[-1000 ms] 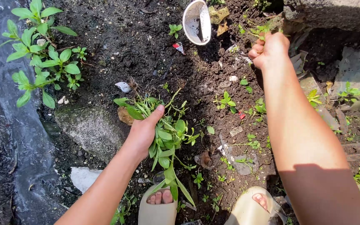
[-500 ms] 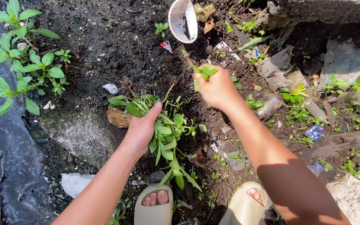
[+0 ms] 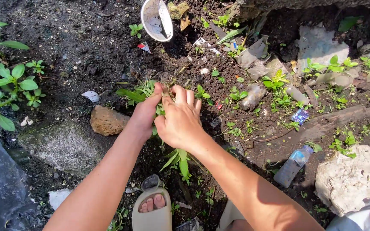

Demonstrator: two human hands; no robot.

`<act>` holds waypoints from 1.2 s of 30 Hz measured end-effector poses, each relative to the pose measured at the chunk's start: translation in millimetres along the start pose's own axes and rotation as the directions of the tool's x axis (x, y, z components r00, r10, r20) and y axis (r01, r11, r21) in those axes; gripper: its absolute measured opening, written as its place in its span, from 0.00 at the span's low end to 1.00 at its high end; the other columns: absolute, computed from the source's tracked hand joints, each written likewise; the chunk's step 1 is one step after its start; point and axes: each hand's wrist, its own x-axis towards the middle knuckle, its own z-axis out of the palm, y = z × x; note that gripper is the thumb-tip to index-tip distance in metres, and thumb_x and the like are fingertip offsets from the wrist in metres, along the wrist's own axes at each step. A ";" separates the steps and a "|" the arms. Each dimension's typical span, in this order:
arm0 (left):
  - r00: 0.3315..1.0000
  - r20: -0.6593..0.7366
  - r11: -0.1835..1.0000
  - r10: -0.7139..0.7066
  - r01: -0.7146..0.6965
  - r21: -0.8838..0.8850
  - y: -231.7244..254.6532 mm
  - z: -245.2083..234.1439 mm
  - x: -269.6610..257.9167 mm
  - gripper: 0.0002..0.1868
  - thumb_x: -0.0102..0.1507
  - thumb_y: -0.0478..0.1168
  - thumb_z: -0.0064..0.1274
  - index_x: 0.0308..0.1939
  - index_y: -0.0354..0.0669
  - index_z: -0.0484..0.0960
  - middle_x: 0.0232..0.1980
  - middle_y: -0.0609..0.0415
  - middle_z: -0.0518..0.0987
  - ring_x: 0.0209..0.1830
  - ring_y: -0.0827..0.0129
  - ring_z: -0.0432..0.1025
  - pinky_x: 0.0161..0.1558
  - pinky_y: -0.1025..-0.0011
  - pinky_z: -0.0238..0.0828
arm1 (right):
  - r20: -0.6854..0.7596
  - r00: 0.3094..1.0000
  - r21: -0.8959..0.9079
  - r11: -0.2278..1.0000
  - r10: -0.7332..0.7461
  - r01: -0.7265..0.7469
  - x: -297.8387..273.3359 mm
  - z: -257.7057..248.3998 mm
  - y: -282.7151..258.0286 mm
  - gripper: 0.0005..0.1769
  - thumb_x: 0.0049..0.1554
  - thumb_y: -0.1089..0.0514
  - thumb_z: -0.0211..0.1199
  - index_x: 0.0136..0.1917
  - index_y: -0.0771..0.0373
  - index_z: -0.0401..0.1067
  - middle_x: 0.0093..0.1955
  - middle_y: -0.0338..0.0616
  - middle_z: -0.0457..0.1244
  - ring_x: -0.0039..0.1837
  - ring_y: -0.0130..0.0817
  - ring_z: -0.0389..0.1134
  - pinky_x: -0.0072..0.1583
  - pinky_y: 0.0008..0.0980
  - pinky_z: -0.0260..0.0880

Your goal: Pulling weeds from the ground and picking up litter in an outdoor area, placing them into a bag.

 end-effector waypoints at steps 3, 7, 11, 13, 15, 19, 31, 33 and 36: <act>0.995 0.088 0.962 -0.034 0.057 -0.267 -23.3 6.0 9.1 0.27 0.71 0.58 0.46 0.58 0.38 0.73 0.54 0.48 0.77 0.55 0.61 0.72 0.58 0.57 0.70 | 0.003 0.999 0.077 0.996 0.039 -0.039 -13.6 -1.1 13.1 0.38 0.50 0.53 0.60 0.73 0.65 0.63 0.72 0.58 0.53 0.72 0.53 0.50 0.70 0.55 0.50; 0.998 0.051 0.988 -0.030 0.037 -0.149 -20.9 16.0 -9.7 0.27 0.68 0.56 0.44 0.58 0.39 0.79 0.58 0.49 0.81 0.58 0.65 0.74 0.59 0.64 0.68 | -0.058 0.998 0.296 0.955 -0.017 0.034 -34.5 12.2 51.6 0.37 0.51 0.55 0.63 0.73 0.64 0.65 0.75 0.57 0.54 0.74 0.51 0.51 0.72 0.52 0.52; 0.994 0.057 0.952 -0.098 0.110 -0.285 -21.1 2.0 -15.3 0.21 0.67 0.49 0.50 0.56 0.38 0.80 0.53 0.48 0.82 0.49 0.61 0.78 0.54 0.58 0.76 | -0.041 0.999 0.735 0.677 0.000 0.030 -35.9 -3.6 91.2 0.28 0.56 0.61 0.63 0.70 0.63 0.71 0.68 0.50 0.65 0.71 0.44 0.64 0.73 0.44 0.63; 0.993 0.080 0.945 -0.083 0.104 -0.310 -15.0 -6.6 -19.0 0.20 0.66 0.48 0.50 0.54 0.37 0.80 0.51 0.48 0.83 0.46 0.60 0.79 0.52 0.58 0.78 | -0.007 0.997 0.872 0.488 0.079 -0.033 -24.3 -9.4 126.0 0.24 0.57 0.62 0.61 0.68 0.63 0.73 0.63 0.46 0.69 0.66 0.40 0.70 0.72 0.43 0.69; 1.000 0.006 0.949 0.020 -0.017 -0.315 -13.1 -18.3 -24.2 0.18 0.66 0.46 0.53 0.53 0.36 0.80 0.48 0.51 0.84 0.43 0.62 0.80 0.50 0.59 0.79 | -0.279 0.941 0.220 0.967 0.191 -0.131 -13.8 -16.1 165.5 0.23 0.55 0.65 0.56 0.64 0.59 0.75 0.60 0.47 0.69 0.59 0.48 0.66 0.62 0.52 0.65; 0.995 -0.078 0.945 0.066 -0.087 -0.315 -11.0 -34.7 -34.4 0.17 0.65 0.45 0.55 0.52 0.36 0.81 0.47 0.51 0.83 0.41 0.62 0.79 0.48 0.59 0.79 | -0.170 0.984 -0.542 0.839 -0.046 -0.054 -14.5 -29.5 195.2 0.18 0.53 0.64 0.61 0.56 0.58 0.79 0.55 0.48 0.68 0.61 0.51 0.63 0.62 0.55 0.59; 0.986 -0.159 0.949 0.054 -0.100 -0.299 -11.3 -56.0 -62.9 0.16 0.65 0.46 0.56 0.49 0.36 0.82 0.45 0.52 0.84 0.41 0.66 0.79 0.48 0.63 0.79 | -0.222 0.936 -0.028 0.958 0.274 -0.287 36.3 -51.6 198.9 0.07 0.57 0.56 0.68 0.49 0.58 0.80 0.49 0.51 0.70 0.53 0.50 0.72 0.59 0.47 0.69; 0.979 -0.138 0.929 0.152 -0.189 -0.317 -8.0 -58.0 -62.7 0.15 0.65 0.44 0.55 0.49 0.37 0.82 0.45 0.52 0.84 0.41 0.65 0.79 0.47 0.63 0.78 | -0.273 0.932 0.026 0.971 0.237 -0.239 42.3 -45.6 167.3 0.06 0.57 0.57 0.67 0.47 0.60 0.79 0.48 0.53 0.70 0.53 0.50 0.72 0.59 0.46 0.69; 0.972 -0.155 0.920 0.178 -0.220 -0.324 -12.3 -69.4 -59.7 0.13 0.66 0.43 0.56 0.50 0.38 0.81 0.45 0.53 0.83 0.41 0.66 0.78 0.46 0.64 0.78 | -0.297 0.951 -0.052 0.993 0.083 -0.103 54.6 -13.8 168.7 0.04 0.58 0.59 0.66 0.45 0.62 0.76 0.48 0.55 0.69 0.55 0.53 0.70 0.58 0.49 0.68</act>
